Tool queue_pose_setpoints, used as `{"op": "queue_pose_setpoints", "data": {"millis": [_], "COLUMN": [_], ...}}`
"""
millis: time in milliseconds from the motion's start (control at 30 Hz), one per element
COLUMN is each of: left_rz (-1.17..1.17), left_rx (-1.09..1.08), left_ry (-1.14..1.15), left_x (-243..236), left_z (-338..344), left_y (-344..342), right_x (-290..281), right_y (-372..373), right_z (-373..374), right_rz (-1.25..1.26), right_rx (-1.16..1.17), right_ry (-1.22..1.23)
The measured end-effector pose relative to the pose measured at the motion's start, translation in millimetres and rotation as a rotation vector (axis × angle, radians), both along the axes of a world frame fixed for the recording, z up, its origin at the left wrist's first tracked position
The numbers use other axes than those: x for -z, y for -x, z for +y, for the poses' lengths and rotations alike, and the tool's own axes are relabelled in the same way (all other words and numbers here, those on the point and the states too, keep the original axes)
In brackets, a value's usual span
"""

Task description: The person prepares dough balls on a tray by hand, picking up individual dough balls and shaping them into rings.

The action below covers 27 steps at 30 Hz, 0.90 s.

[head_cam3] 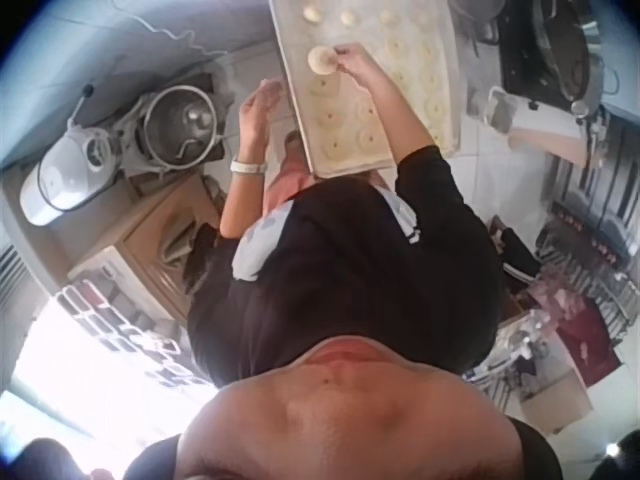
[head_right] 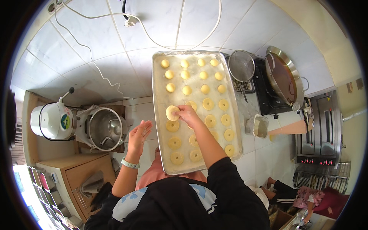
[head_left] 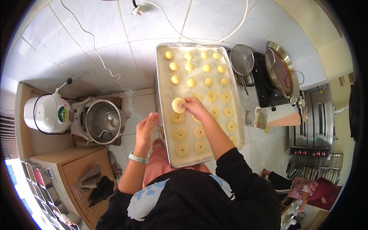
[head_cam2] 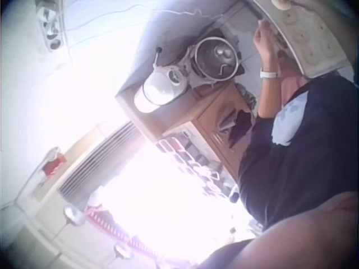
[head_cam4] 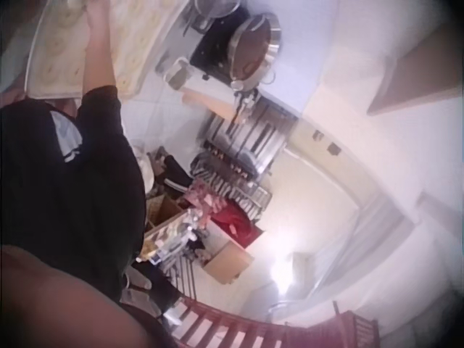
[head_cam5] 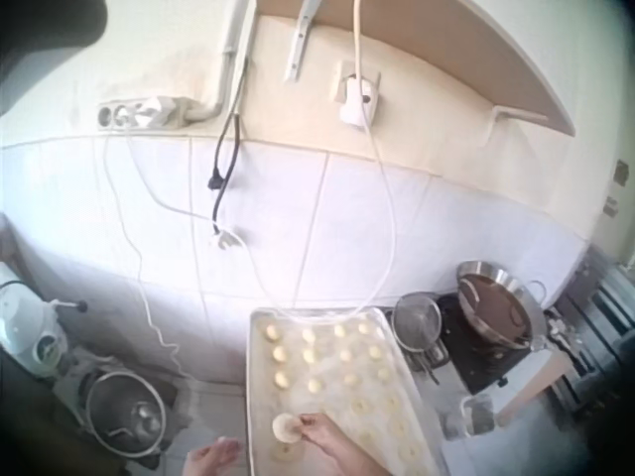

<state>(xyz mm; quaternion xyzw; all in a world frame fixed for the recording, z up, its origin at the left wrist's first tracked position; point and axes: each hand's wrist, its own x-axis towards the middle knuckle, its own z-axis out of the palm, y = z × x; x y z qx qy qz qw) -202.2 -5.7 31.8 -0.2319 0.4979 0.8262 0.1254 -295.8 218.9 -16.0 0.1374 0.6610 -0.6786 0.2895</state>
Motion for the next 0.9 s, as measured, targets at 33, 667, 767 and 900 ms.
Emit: {"op": "queue_pose_setpoints", "data": {"millis": [33,667,767,900], "left_rz": [-0.006,0.679,0.607,0.653], "left_rx": [-0.021,0.676,0.792,0.812], "left_ry": [0.005,1.516,1.567,1.642], "left_x": [2,48,57,67], "left_z": [-3,84,96,113], "left_y": [-4,58,74,72], "right_x": [5,-39,10,2], "right_y": [9,-101,-103,-100], "right_z": [-2,357,363,349], "right_rz": [0.044,0.146,0.34,0.224], "right_rx": [-0.035,-0.311,0.06,0.076], "right_ry": [0.037,-1.515,-1.477,-1.539]}}
